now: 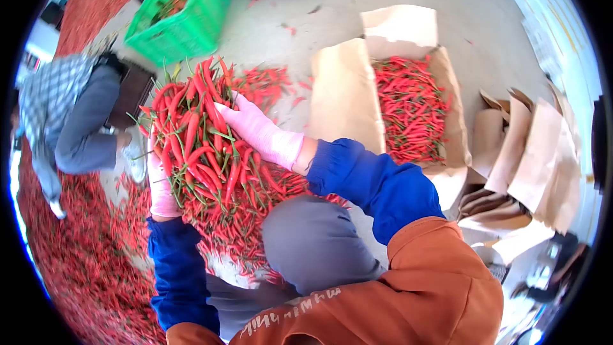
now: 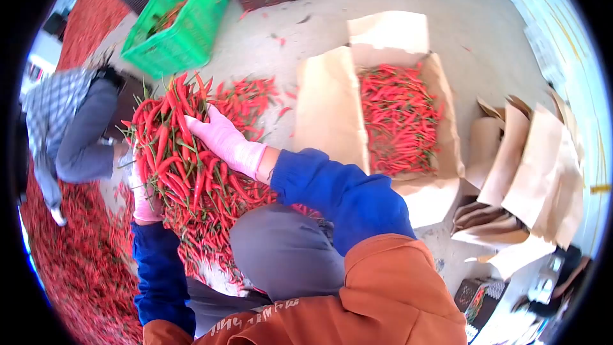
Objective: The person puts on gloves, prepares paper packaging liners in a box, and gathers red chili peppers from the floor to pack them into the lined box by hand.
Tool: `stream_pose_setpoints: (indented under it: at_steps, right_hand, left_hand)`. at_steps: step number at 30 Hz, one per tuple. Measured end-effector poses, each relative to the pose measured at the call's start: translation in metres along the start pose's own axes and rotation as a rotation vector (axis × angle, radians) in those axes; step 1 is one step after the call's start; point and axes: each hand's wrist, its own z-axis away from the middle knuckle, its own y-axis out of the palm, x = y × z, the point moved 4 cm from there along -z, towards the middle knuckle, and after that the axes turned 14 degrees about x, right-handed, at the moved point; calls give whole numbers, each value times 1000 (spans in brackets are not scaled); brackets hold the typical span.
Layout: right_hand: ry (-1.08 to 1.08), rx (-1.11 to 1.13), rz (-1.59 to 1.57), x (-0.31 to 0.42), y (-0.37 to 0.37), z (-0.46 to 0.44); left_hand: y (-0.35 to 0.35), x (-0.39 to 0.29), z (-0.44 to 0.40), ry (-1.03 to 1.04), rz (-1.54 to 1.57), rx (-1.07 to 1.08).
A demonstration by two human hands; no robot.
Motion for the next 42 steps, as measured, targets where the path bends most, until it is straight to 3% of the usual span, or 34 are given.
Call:
stream_pose_setpoints:
  at_steps: [3,4,5,8,12,16,17,19,22,23,24,26,27,29,30,33,35,36,38,39,41,42]
  right_hand:
    - [-124,-62,-2,49,-34,26]
    - [-155,-124,-11,58,-52,33]
    - [-183,-184,-22,68,-68,43]
    - [-324,-264,-52,127,-95,104]
    - [-368,-452,-45,155,-149,178]
    - [-474,-624,-57,158,-212,239]
    - [-489,-644,-115,155,-227,251]
    - [-511,-735,-143,138,-253,277]
    - [-600,-795,-56,104,-294,298]
    - [-573,-796,-113,85,-307,304]
    - [-345,-963,-106,65,-315,307]
    - [-64,-1115,105,9,-328,308]
    - [-18,-1101,310,-29,-336,308]
    - [324,-1152,825,-68,-331,321]
    - [384,-1134,684,-51,-317,325]
    - [390,-843,556,-18,-305,353]
    - [542,-938,802,7,-313,376]
    - [562,-1032,850,27,-318,380]
    - [474,-966,973,39,-337,365]
    - [401,-914,1050,42,-347,347]
    - [478,-900,1216,40,-374,304]
    - [479,-869,1312,42,-382,277]
  left_hand:
    - [49,5,-41,-10,88,186]
    - [52,11,-59,-33,-66,259]
    - [65,18,-80,-81,100,322]
    - [119,41,-126,-26,-193,462]
    - [219,88,-165,9,-232,600]
    - [299,146,-191,67,-547,885]
    - [316,168,-201,-70,-510,888]
    - [321,245,-247,-14,-550,848]
    - [349,298,-260,44,-772,899]
    - [353,307,-260,119,-925,898]
    - [358,316,-260,197,-1077,886]
    - [348,338,-265,95,-1172,944]
    - [339,356,-270,101,-1265,947]
    - [336,367,-265,-1,-1362,971]
    - [340,359,-256,-32,-1469,947]
    - [353,339,-212,55,-1664,895]
    - [348,347,-180,82,-1547,901]
    - [351,340,-162,38,-1623,1000]
    - [346,341,-139,-150,-1777,1143]
    - [344,338,-130,-106,-1778,1217]
    - [342,334,-106,-150,-1733,1405]
    - [335,338,-96,-53,-1672,1457]
